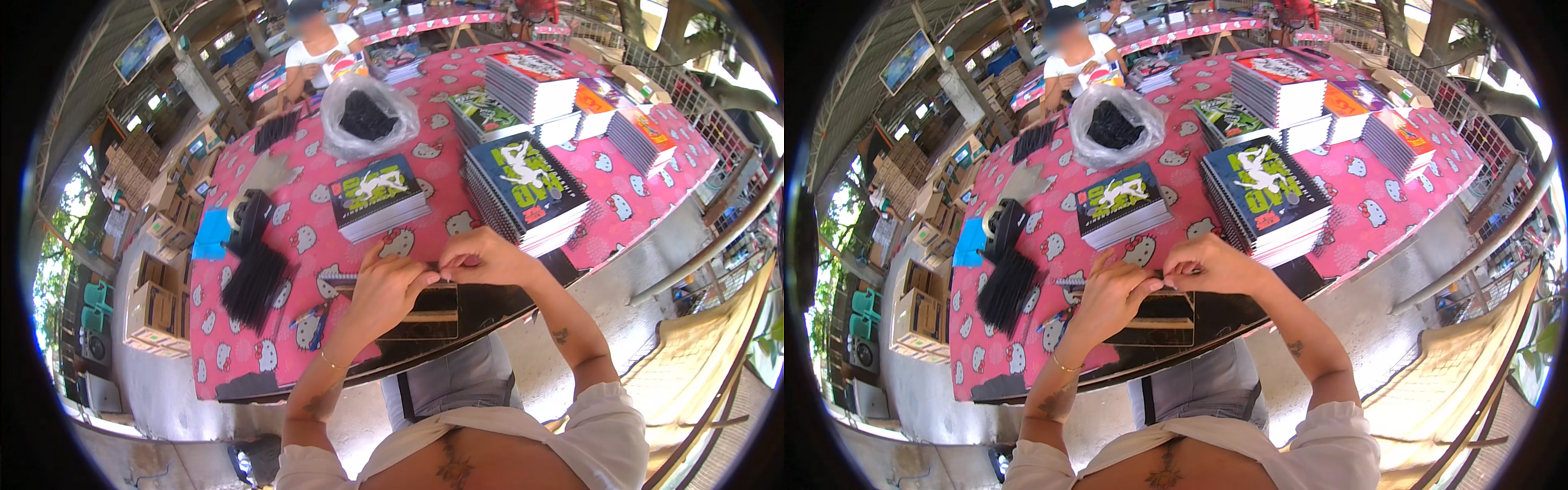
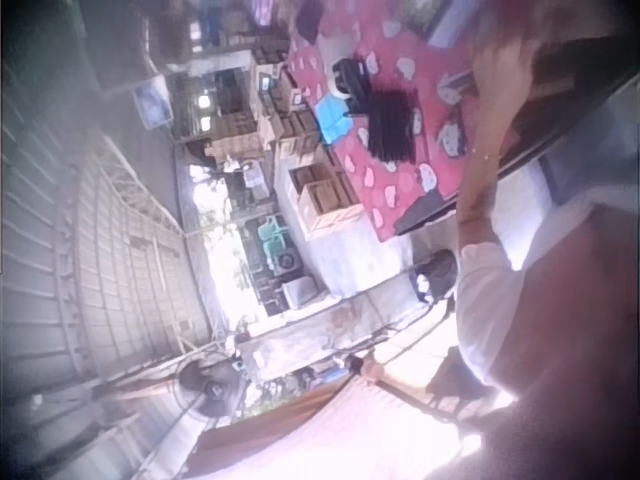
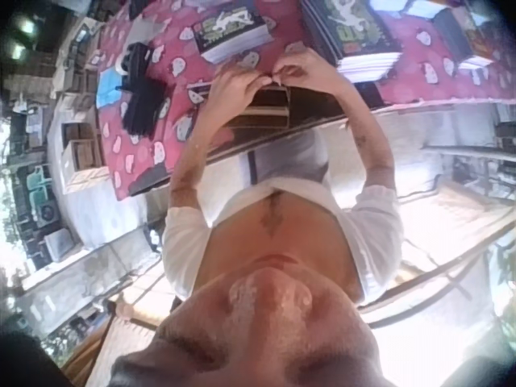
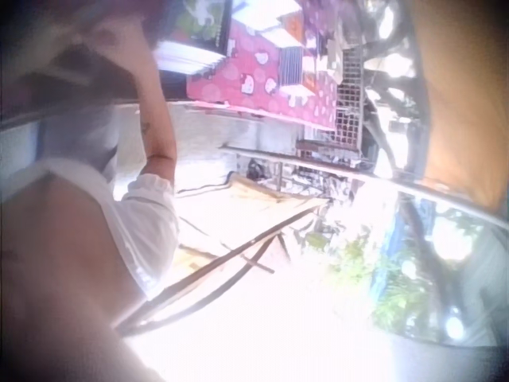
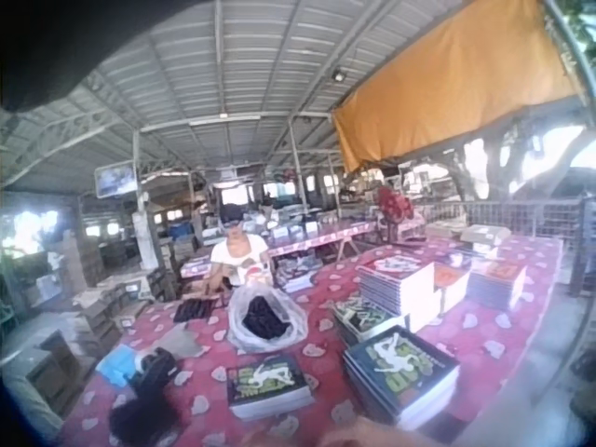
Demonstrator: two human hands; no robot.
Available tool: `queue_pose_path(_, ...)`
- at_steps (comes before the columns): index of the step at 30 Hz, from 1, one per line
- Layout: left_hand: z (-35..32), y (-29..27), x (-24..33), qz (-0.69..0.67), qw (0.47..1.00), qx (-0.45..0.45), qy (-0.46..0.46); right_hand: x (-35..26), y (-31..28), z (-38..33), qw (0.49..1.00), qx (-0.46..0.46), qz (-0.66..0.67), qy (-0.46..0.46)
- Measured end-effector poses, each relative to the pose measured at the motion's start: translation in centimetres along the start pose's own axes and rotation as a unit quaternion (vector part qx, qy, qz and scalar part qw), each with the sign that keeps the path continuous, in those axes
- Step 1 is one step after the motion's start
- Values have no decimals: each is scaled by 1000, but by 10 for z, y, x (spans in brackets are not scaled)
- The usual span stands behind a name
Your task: The person assembles notebooks by picking up a stack of paper and a cover, threading a black spiral binding through the side holes, and placing the finished notebook onto a stack.
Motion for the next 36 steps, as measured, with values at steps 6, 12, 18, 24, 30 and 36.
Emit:
queue_pose_path(6,-6,-5,5,27,999,-26,-3,-20,11,1,967,134,-194,-98)
queue_pose_path(12,-7,-30,-8,-32,999,-26,22,-34,9,-14,976,168,-135,-36)
queue_pose_path(18,26,-169,21,-24,883,464,74,-84,-156,-147,779,449,-437,-17)
queue_pose_path(24,135,34,65,-172,941,114,269,9,-208,-170,892,407,-173,90)
queue_pose_path(30,139,69,60,-201,942,36,265,-8,-198,-164,886,412,-185,103)
queue_pose_path(36,134,51,61,-184,948,65,250,-1,-208,-177,884,429,-171,76)
Point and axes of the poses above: each hand's wrist, its own z-axis towards the middle knuckle, its own y-axis out of the palm, x = y × z, the point moved 10 cm from there along z, towards the middle knuckle, and after that the axes turned 11 degrees about z, right-handed, at the moved point
